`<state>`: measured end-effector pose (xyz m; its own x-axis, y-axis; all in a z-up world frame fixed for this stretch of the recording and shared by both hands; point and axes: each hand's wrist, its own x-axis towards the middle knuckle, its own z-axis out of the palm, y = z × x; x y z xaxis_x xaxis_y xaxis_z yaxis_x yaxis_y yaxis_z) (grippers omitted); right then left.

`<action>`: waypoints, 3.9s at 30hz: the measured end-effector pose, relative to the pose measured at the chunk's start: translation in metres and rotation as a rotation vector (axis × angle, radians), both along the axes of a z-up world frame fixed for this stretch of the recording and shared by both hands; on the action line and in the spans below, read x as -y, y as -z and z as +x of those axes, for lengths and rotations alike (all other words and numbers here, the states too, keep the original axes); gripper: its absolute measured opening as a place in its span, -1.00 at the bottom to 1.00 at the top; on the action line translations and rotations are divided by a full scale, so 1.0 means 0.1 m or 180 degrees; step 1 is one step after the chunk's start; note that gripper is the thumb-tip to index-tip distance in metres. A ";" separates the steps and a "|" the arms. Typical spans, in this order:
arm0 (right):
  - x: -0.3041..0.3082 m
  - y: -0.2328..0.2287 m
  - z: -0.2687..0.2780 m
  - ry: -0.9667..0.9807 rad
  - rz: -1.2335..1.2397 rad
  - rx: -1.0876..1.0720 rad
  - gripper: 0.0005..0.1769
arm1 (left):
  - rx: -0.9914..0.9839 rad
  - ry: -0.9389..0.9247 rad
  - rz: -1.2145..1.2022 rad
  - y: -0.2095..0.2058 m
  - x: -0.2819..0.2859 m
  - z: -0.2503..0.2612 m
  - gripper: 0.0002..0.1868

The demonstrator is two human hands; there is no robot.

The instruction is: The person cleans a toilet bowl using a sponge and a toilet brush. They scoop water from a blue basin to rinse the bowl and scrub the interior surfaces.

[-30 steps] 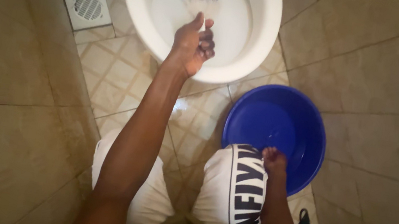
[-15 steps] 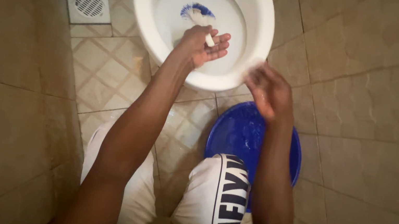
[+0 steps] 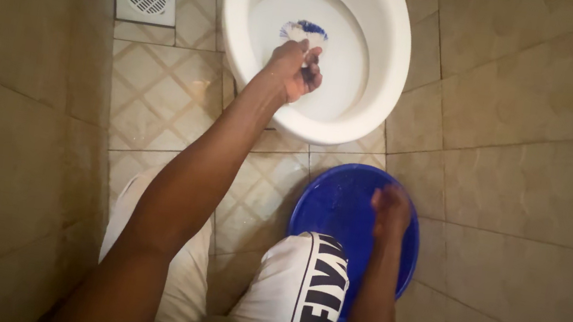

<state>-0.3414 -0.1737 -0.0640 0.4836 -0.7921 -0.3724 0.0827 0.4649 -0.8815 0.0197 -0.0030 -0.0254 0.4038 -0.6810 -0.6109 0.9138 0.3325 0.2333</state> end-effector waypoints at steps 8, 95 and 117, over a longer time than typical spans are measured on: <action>-0.70 0.83 -1.25 0.0627 0.1418 -0.1246 -0.92 | -0.0139 -0.0247 0.0052 0.03 -0.08 0.08 -0.64; -0.90 -1.18 2.04 -0.0655 -0.3101 -0.0337 -0.78 | 0.1952 0.0643 0.0056 -0.62 -0.42 -0.19 -0.61; -0.57 -1.33 1.73 -0.0379 -0.2767 0.0130 -0.84 | 0.8532 0.1552 0.2431 -0.67 -0.58 0.74 -0.82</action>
